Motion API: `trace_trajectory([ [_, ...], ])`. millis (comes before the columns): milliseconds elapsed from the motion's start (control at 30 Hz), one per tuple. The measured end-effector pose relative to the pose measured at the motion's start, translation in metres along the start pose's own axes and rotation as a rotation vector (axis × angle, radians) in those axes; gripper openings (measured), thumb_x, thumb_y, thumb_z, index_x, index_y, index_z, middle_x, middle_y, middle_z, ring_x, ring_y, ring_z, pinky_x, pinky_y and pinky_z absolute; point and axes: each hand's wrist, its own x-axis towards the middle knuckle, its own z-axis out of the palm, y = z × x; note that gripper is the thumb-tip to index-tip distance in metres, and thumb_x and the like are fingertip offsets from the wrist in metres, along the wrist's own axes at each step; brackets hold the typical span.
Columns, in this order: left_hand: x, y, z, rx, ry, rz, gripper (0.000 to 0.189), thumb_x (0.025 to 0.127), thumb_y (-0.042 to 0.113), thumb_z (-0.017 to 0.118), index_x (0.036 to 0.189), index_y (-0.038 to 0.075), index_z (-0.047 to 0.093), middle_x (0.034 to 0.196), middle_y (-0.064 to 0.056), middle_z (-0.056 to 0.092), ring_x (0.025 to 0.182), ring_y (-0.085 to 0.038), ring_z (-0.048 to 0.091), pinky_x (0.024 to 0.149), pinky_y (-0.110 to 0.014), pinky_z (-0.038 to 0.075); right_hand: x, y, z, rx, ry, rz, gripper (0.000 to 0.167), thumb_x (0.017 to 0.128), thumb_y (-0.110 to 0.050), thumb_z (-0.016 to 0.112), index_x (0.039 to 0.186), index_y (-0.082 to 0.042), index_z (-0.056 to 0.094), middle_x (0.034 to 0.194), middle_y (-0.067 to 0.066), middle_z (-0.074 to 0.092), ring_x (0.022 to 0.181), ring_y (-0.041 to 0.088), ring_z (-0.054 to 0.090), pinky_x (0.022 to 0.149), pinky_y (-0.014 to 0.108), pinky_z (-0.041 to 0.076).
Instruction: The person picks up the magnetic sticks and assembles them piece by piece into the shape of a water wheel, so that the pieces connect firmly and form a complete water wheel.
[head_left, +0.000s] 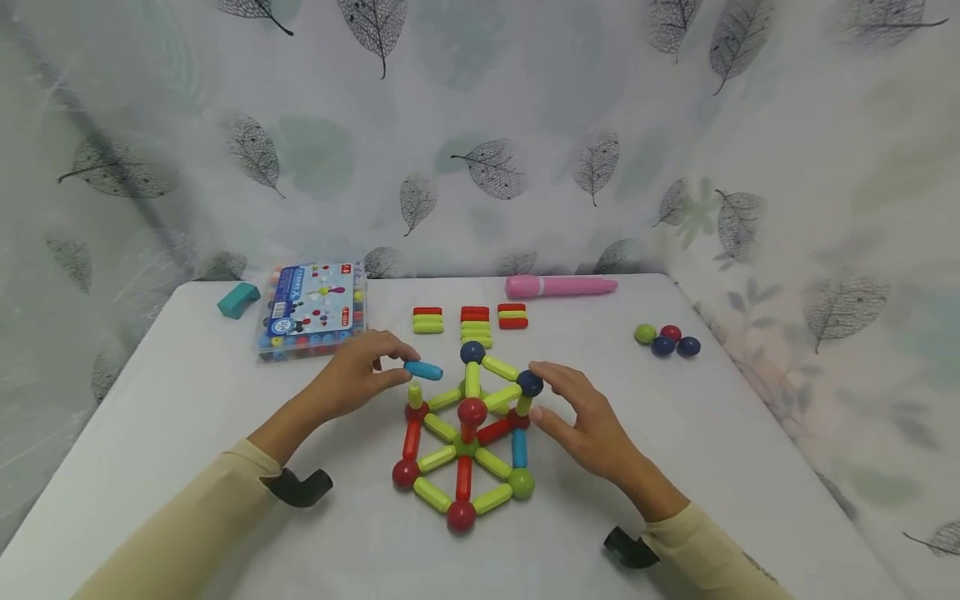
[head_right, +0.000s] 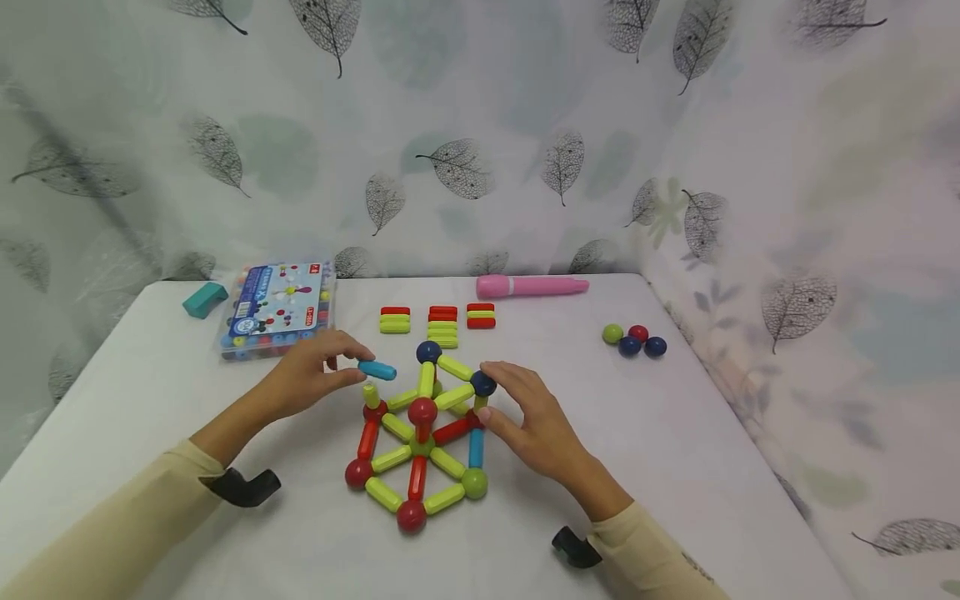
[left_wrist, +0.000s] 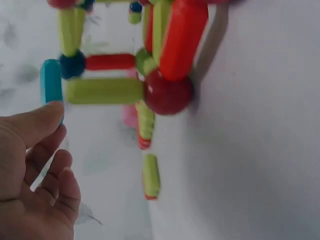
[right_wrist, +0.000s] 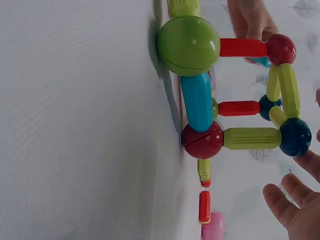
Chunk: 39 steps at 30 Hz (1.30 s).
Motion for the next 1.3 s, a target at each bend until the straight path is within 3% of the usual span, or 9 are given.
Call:
trace_trajectory([
  [133,-0.007,0.014,0.001,0.013,-0.057,0.098,0.025,0.089,0.013,0.08,0.113,0.016,0.076,0.109,0.007,0.073,0.105,-0.021,0.06,0.082,-0.039,0.057,0.001,-0.001,-0.001,-0.004,0.0,0.002,0.058,0.097,-0.022,0.07,0.151,-0.023,0.049,0.152,0.001,0.051,0.14,0.022,0.045,0.102,0.053,0.052],
  [300,-0.008,0.019,0.005,0.009,-0.089,0.109,0.025,0.089,0.013,0.079,0.114,0.014,0.076,0.11,0.006,0.073,0.108,-0.017,0.056,0.085,-0.047,0.058,0.003,-0.003,0.001,0.001,-0.006,0.003,0.058,0.098,-0.022,0.069,0.151,-0.023,0.048,0.153,0.001,0.05,0.141,0.023,0.045,0.102,0.054,0.052],
  [500,-0.009,0.021,0.006,-0.003,-0.081,0.131,0.025,0.089,0.014,0.079,0.114,0.015,0.076,0.11,0.007,0.073,0.108,-0.017,0.056,0.085,-0.042,0.057,0.005,-0.004,0.002,-0.001,-0.009,-0.004,0.058,0.097,-0.022,0.069,0.152,-0.024,0.048,0.153,0.001,0.05,0.141,0.023,0.045,0.102,0.054,0.052],
  [633,-0.017,0.023,0.005,0.009,-0.028,0.102,0.034,0.087,0.015,0.082,0.121,0.018,0.074,0.116,0.004,0.071,0.11,-0.019,0.058,0.084,-0.043,0.058,0.006,-0.004,0.003,-0.004,-0.012,-0.008,0.059,0.097,-0.023,0.07,0.152,-0.024,0.048,0.153,0.001,0.05,0.141,0.022,0.045,0.102,0.054,0.052],
  [833,-0.049,0.024,0.008,0.033,0.111,-0.066,0.031,0.085,0.02,0.085,0.111,0.015,0.07,0.102,0.002,0.068,0.096,-0.019,0.061,0.078,-0.033,0.056,0.006,-0.005,0.004,-0.014,-0.015,-0.015,0.06,0.097,-0.023,0.07,0.152,-0.024,0.047,0.153,0.0,0.05,0.141,0.021,0.045,0.102,0.052,0.053],
  [900,-0.061,0.023,0.012,0.038,0.069,-0.11,0.027,0.086,0.024,0.084,0.106,0.016,0.068,0.098,0.004,0.067,0.094,-0.016,0.062,0.079,-0.029,0.055,0.007,-0.004,0.003,-0.02,-0.01,-0.014,0.061,0.097,-0.023,0.071,0.153,-0.025,0.046,0.154,0.0,0.049,0.14,0.02,0.046,0.101,0.051,0.053],
  [1000,-0.075,0.022,0.02,0.062,-0.07,-0.126,0.026,0.086,0.031,0.083,0.104,0.02,0.067,0.098,0.009,0.065,0.095,-0.011,0.059,0.083,-0.03,0.056,0.005,0.0,0.001,-0.027,-0.007,-0.001,0.065,0.097,-0.023,0.071,0.155,-0.024,0.042,0.153,0.002,0.05,0.139,0.022,0.048,0.101,0.052,0.053],
  [1100,-0.082,0.021,0.028,0.108,-0.169,-0.13,0.034,0.083,0.041,0.084,0.108,0.024,0.067,0.108,0.009,0.063,0.104,-0.013,0.056,0.091,-0.036,0.057,0.002,0.004,0.0,-0.033,-0.022,0.053,0.07,0.097,-0.023,0.07,0.158,-0.021,0.036,0.152,0.007,0.052,0.137,0.029,0.051,0.101,0.057,0.052],
  [1300,-0.09,0.019,0.04,0.173,-0.173,-0.161,0.063,0.077,0.049,0.087,0.129,0.021,0.064,0.138,-0.006,0.058,0.132,-0.03,0.05,0.106,-0.056,0.049,-0.002,0.012,0.002,-0.065,-0.209,0.247,0.072,0.097,-0.035,0.067,0.159,-0.013,0.036,0.149,0.013,0.056,0.142,0.039,0.046,0.109,0.066,0.039],
])
